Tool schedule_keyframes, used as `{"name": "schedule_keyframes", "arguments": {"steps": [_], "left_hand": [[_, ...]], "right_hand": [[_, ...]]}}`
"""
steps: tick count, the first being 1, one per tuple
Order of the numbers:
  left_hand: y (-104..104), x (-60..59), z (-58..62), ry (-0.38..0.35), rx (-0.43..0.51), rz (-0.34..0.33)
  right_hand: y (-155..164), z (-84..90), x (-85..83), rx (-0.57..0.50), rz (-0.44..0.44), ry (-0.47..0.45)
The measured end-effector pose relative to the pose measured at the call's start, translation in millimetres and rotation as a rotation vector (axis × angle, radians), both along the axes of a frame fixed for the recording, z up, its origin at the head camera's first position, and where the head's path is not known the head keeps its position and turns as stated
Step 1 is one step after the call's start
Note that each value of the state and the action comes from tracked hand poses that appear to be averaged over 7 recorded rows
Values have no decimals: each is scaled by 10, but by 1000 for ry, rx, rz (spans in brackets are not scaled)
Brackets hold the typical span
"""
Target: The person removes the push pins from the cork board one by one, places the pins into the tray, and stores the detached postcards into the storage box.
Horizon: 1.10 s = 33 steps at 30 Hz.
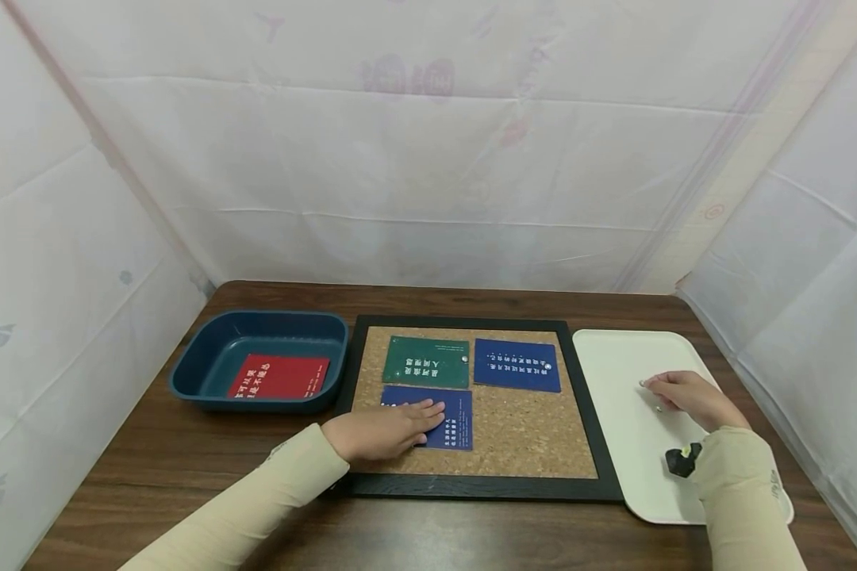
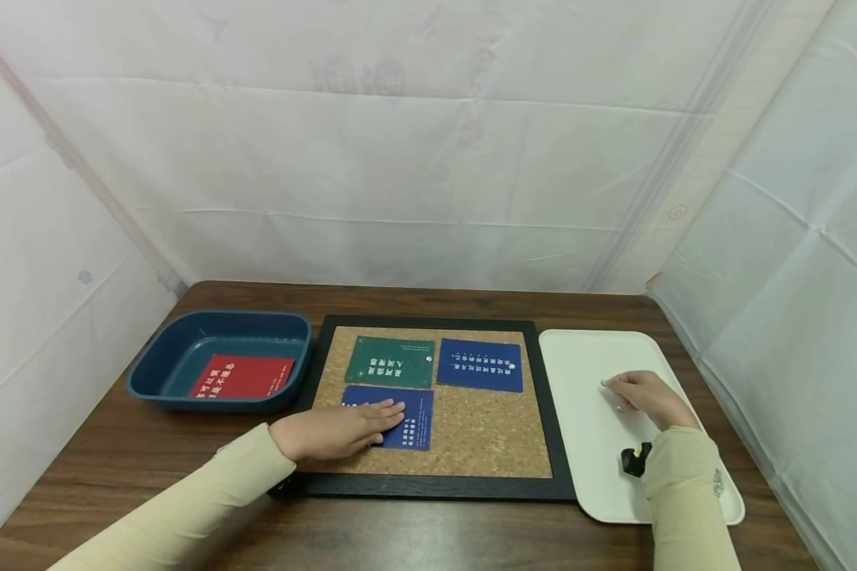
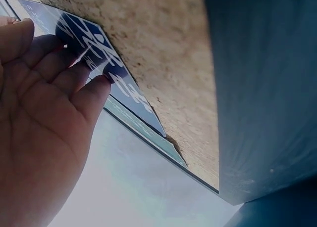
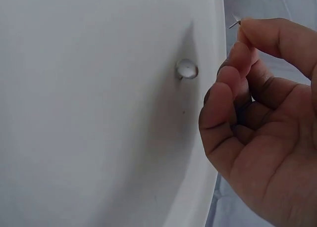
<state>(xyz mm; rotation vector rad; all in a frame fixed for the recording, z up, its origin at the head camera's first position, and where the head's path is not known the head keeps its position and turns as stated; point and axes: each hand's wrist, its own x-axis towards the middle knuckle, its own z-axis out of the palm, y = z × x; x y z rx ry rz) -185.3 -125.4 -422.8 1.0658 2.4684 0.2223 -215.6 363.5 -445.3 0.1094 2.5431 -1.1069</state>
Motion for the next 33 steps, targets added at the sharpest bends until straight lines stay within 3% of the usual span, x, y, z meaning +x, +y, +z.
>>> {"name": "schedule_keyframes", "arguments": {"steps": [10, 33], "left_hand": [[14, 1, 29, -6, -8, 15], [11, 2, 18, 13, 1, 4]], "right_hand": [[56, -100, -9, -11, -28, -10], [62, -117, -4, 20, -55, -47]]}}
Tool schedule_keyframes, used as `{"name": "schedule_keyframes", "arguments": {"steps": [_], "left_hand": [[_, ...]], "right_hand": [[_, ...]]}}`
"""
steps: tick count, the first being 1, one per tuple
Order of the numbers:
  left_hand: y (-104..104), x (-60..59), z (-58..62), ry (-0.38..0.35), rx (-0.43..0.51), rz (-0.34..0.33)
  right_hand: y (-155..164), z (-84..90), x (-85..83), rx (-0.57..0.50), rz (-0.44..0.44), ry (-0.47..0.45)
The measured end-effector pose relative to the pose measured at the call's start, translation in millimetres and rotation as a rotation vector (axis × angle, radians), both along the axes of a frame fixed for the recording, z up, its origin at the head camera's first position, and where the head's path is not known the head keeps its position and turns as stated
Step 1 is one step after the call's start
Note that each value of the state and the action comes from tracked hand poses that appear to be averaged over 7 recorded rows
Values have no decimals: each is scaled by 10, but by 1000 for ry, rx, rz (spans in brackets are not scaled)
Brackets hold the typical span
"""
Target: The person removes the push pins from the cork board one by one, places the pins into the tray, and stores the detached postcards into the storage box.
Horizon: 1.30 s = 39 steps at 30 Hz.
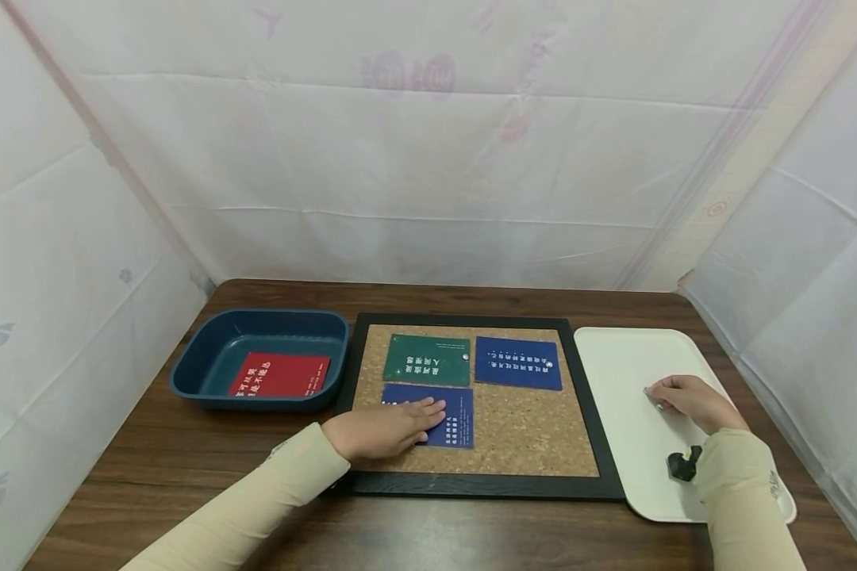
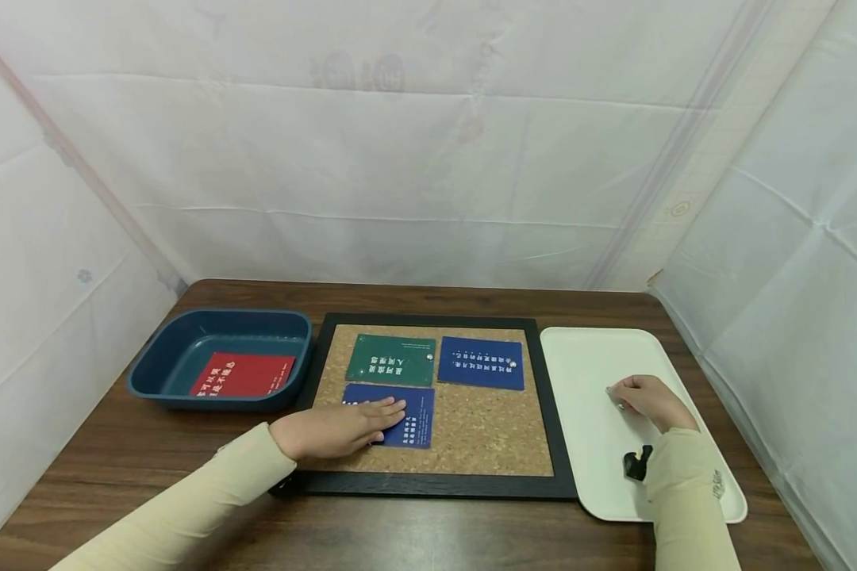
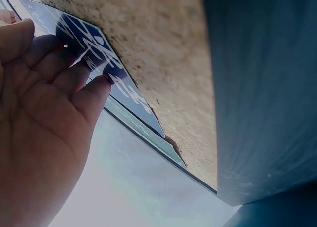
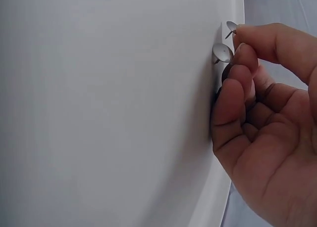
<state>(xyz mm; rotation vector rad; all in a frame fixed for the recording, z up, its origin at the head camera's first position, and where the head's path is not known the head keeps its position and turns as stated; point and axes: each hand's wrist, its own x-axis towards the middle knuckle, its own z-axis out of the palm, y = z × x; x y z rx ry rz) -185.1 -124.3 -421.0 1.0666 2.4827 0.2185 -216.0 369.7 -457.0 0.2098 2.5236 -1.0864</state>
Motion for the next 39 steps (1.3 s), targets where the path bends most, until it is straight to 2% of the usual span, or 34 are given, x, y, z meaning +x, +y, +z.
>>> {"name": "schedule_keyframes", "arguments": {"steps": [29, 34, 39], "left_hand": [[-19, 0, -4, -26, 10, 15], [-17, 6, 5, -28, 8, 17], [-14, -3, 0, -29, 3, 16]], "right_hand": [[5, -2, 29, -23, -40, 32], [-10, 19, 37, -27, -61, 27], [-49, 82, 46, -11, -49, 63]]}}
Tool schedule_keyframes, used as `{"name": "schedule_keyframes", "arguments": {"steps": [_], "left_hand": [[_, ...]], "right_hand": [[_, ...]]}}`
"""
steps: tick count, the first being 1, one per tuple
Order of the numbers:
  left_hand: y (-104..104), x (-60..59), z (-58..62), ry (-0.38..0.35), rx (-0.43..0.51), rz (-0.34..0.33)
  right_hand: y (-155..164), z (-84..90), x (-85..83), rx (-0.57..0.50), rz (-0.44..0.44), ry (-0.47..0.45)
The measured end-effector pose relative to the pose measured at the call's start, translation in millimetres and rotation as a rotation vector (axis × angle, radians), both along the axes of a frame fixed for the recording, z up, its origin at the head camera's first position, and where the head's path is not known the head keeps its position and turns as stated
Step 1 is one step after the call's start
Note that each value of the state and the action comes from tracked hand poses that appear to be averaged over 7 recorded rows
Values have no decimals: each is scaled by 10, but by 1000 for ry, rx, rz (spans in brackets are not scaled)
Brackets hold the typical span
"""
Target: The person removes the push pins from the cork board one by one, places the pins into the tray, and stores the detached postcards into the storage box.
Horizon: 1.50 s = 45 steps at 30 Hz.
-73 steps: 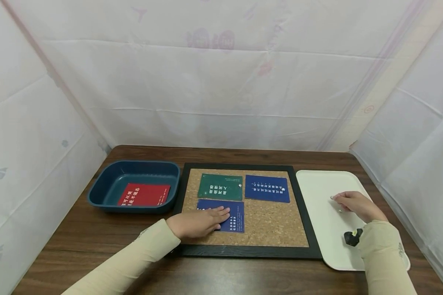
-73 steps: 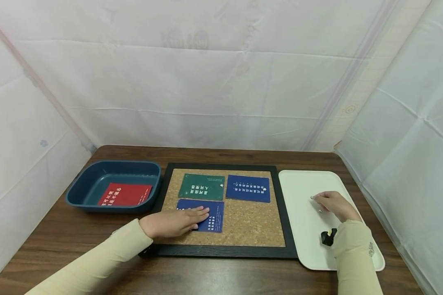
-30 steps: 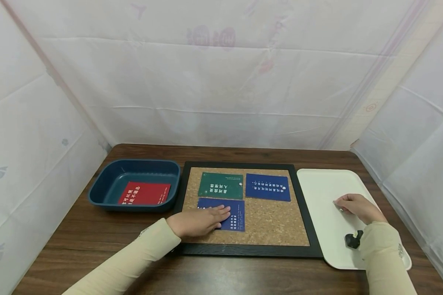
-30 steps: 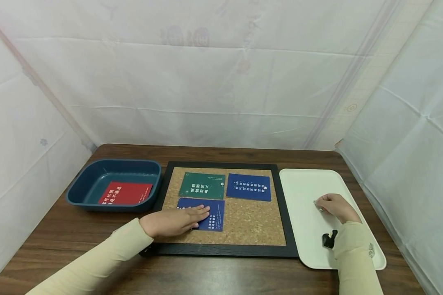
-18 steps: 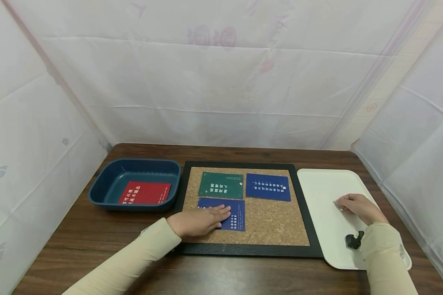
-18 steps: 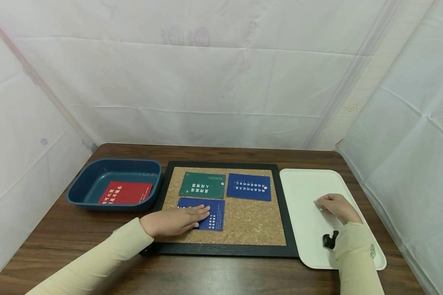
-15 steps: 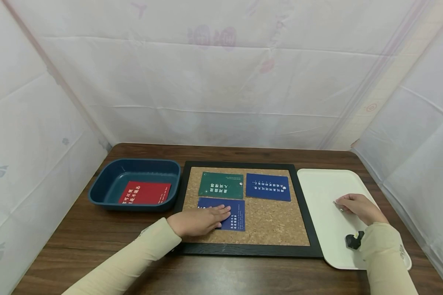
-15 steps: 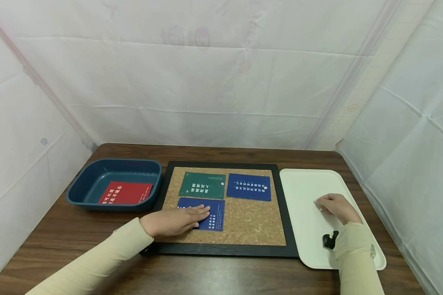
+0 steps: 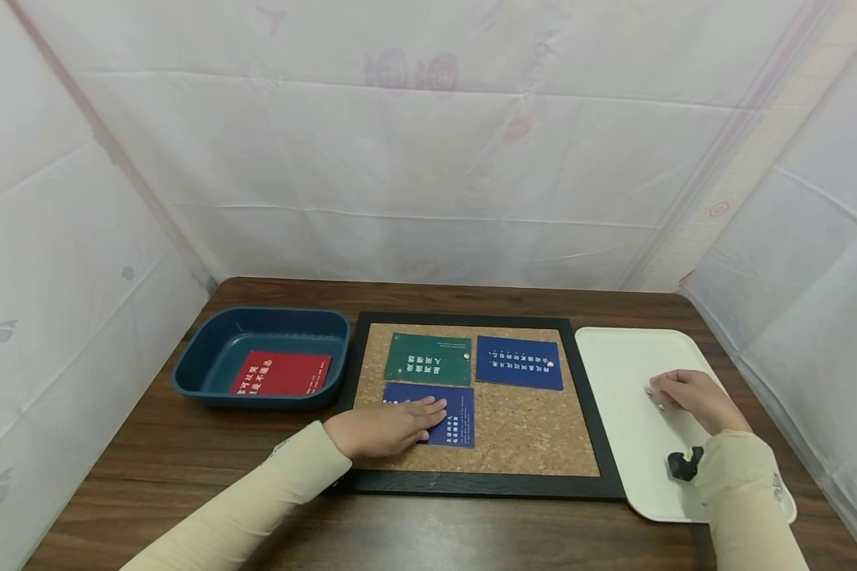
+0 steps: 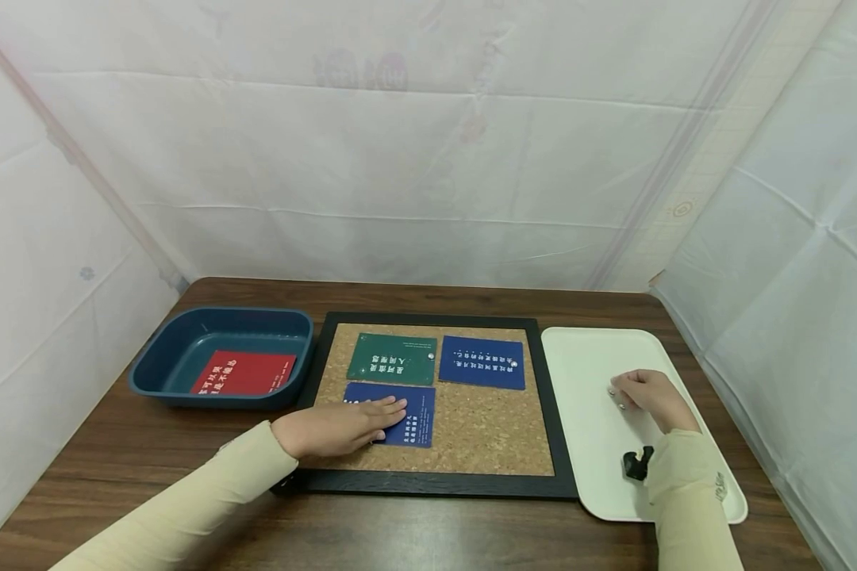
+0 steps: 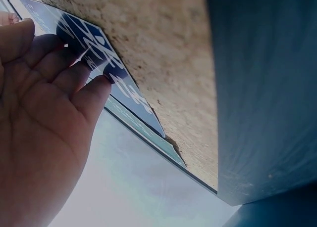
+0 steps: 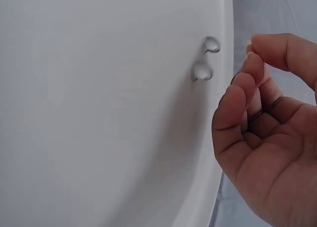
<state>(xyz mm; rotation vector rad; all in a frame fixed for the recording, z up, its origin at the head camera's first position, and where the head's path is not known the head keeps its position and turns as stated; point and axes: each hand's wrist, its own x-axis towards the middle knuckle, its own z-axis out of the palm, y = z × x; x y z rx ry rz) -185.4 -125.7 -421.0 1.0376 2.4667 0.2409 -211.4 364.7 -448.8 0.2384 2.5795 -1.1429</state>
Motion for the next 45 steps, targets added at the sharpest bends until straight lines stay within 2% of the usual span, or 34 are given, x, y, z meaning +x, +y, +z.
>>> {"name": "schedule_keyframes", "arguments": {"steps": [7, 15, 24, 32, 45], "left_hand": [[3, -5, -1, 5, 2, -8], [9, -6, -11, 16, -6, -14], [23, -11, -7, 6, -14, 0], [24, -11, 2, 3, -23, 4], [24, -6, -1, 9, -27, 1]], "right_hand": [[-83, 84, -50, -22, 41, 21], [-261, 168, -78, -97, 84, 58], [-455, 267, -137, -117, 92, 64], [-781, 401, -164, -137, 95, 56], [-1300, 511, -172, -328, 187, 63]]}}
